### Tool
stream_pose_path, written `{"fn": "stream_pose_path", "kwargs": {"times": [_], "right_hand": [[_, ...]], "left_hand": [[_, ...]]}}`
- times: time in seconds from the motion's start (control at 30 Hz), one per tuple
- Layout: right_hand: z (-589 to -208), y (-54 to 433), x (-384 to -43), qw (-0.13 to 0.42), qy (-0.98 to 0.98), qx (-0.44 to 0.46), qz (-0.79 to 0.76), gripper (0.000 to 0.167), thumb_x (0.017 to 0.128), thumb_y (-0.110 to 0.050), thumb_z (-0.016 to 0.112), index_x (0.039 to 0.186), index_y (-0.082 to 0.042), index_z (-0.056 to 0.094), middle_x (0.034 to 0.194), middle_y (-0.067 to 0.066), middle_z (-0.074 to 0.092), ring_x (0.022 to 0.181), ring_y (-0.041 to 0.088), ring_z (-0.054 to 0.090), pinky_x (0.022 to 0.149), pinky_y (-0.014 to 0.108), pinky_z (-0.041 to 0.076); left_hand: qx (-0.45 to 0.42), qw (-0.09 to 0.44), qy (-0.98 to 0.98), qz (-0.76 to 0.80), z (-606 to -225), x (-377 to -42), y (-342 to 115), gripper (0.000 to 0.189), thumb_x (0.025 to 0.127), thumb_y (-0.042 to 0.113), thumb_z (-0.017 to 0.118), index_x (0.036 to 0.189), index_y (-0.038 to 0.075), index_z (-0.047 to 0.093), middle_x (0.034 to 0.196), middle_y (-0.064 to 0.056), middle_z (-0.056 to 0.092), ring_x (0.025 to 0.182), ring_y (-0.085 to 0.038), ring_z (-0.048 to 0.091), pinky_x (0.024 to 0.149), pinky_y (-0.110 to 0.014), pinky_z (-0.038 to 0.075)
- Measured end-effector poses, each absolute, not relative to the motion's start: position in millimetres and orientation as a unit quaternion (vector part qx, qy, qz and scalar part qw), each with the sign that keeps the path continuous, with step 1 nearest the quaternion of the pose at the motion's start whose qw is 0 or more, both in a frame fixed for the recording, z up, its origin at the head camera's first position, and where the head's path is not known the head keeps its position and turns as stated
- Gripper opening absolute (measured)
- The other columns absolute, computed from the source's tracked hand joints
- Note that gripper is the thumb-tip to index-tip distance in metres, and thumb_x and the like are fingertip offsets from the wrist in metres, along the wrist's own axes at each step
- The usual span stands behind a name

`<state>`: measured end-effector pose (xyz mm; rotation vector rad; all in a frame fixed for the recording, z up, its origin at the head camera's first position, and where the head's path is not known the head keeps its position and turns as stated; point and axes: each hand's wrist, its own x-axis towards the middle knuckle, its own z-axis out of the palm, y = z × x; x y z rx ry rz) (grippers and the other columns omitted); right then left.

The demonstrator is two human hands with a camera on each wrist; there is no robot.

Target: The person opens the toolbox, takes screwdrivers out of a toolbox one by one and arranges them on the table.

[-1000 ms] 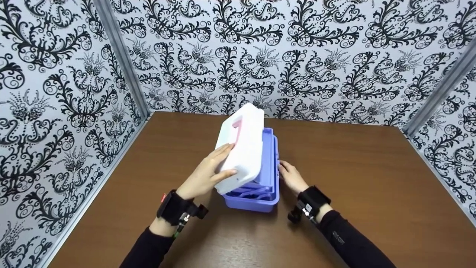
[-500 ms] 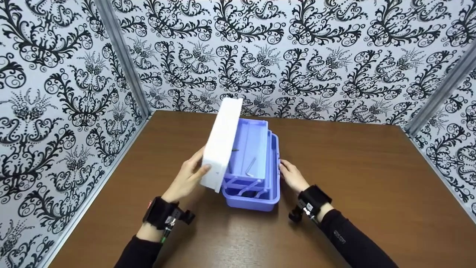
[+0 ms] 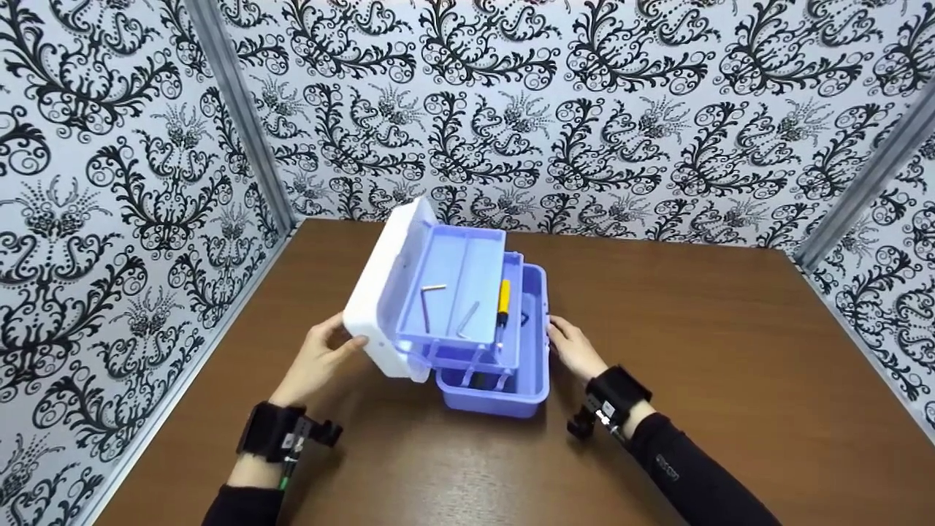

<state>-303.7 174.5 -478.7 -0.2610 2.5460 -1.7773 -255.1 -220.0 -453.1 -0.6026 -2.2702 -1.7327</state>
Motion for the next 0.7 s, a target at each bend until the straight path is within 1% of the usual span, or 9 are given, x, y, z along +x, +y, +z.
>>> {"fn": "stream_pose_path", "kwargs": {"times": [0.07,0.13,0.2,0.33,0.43,0.57,0.67,0.7], "right_hand": [[-478.1,175.4,-303.2,0.008,0.822,-0.084,-0.563,0.04,0.104,-0.005,0.036,0.136,0.017,0.045,0.132,0.036,0.055,0.12,0.041,0.058,0.106,0.049,0.049],[-477.4,175.9,-302.9,0.002,0.827,-0.084,-0.556,0.04,0.104,-0.007,0.037,0.136,0.016,0.046,0.131,0.035,0.056,0.118,0.041,0.059,0.105,0.049,0.049],[-476.9,175.9,-302.6,0.007,0.82,-0.088,-0.565,0.04,0.104,-0.007,0.036,0.136,0.016,0.044,0.132,0.036,0.055,0.12,0.042,0.058,0.106,0.048,0.049],[-477.9,174.6,-302.0,0.012,0.806,-0.093,-0.584,0.04,0.104,-0.005,0.035,0.135,0.018,0.044,0.131,0.036,0.055,0.119,0.04,0.059,0.105,0.045,0.05],[-479.1,173.4,-301.7,0.015,0.799,-0.091,-0.594,0.039,0.104,-0.005,0.034,0.135,0.018,0.044,0.131,0.037,0.055,0.12,0.04,0.058,0.106,0.046,0.05],[-479.6,172.7,-301.6,0.019,0.795,-0.089,-0.6,0.04,0.105,-0.004,0.033,0.136,0.019,0.042,0.133,0.038,0.052,0.124,0.044,0.056,0.109,0.049,0.047],[-479.2,173.3,-301.6,0.022,0.797,-0.092,-0.596,0.04,0.105,-0.004,0.033,0.136,0.019,0.041,0.134,0.038,0.051,0.125,0.045,0.054,0.11,0.05,0.046],[-478.9,173.7,-301.5,0.024,0.797,-0.093,-0.596,0.041,0.105,-0.004,0.033,0.137,0.019,0.041,0.135,0.038,0.051,0.125,0.045,0.054,0.11,0.05,0.045]], "left_hand": [[-0.19,0.098,-0.771,-0.6,-454.3,-255.1,-226.9,0.036,0.09,-0.002,0.065,0.126,-0.007,0.061,0.105,0.005,0.075,0.094,-0.009,0.07,0.085,-0.024,0.058],[-0.18,0.084,-0.77,-0.606,-456.1,-255.5,-233.5,0.035,0.089,-0.001,0.067,0.123,-0.009,0.062,0.098,0.007,0.075,0.087,-0.01,0.07,0.079,-0.027,0.06],[-0.17,0.069,-0.775,-0.605,-458.7,-255.6,-239.7,0.035,0.089,0.001,0.067,0.121,-0.011,0.061,0.095,0.009,0.075,0.084,-0.01,0.07,0.078,-0.028,0.06],[-0.16,0.04,-0.782,-0.601,-466.6,-255.7,-251.6,0.037,0.09,0.004,0.067,0.122,-0.013,0.059,0.097,0.011,0.075,0.088,-0.008,0.07,0.081,-0.026,0.06],[-0.165,0.023,-0.786,-0.596,-472.5,-255.2,-259.8,0.039,0.09,0.006,0.068,0.124,-0.013,0.059,0.1,0.01,0.075,0.09,-0.008,0.07,0.082,-0.027,0.059],[-0.178,0.009,-0.792,-0.584,-479.0,-255.0,-269.6,0.04,0.089,0.007,0.07,0.125,-0.009,0.061,0.102,0.006,0.075,0.091,-0.012,0.07,0.081,-0.028,0.059],[-0.181,0.001,-0.8,-0.572,-481.0,-255.0,-274.3,0.044,0.087,0.01,0.073,0.126,-0.007,0.061,0.11,-0.008,0.075,0.093,-0.011,0.071,0.082,-0.026,0.06],[-0.179,0.0,-0.806,-0.565,-481.0,-254.9,-275.4,0.045,0.087,0.011,0.074,0.126,-0.006,0.061,0.114,-0.012,0.073,0.094,-0.009,0.071,0.084,-0.025,0.059]]}}
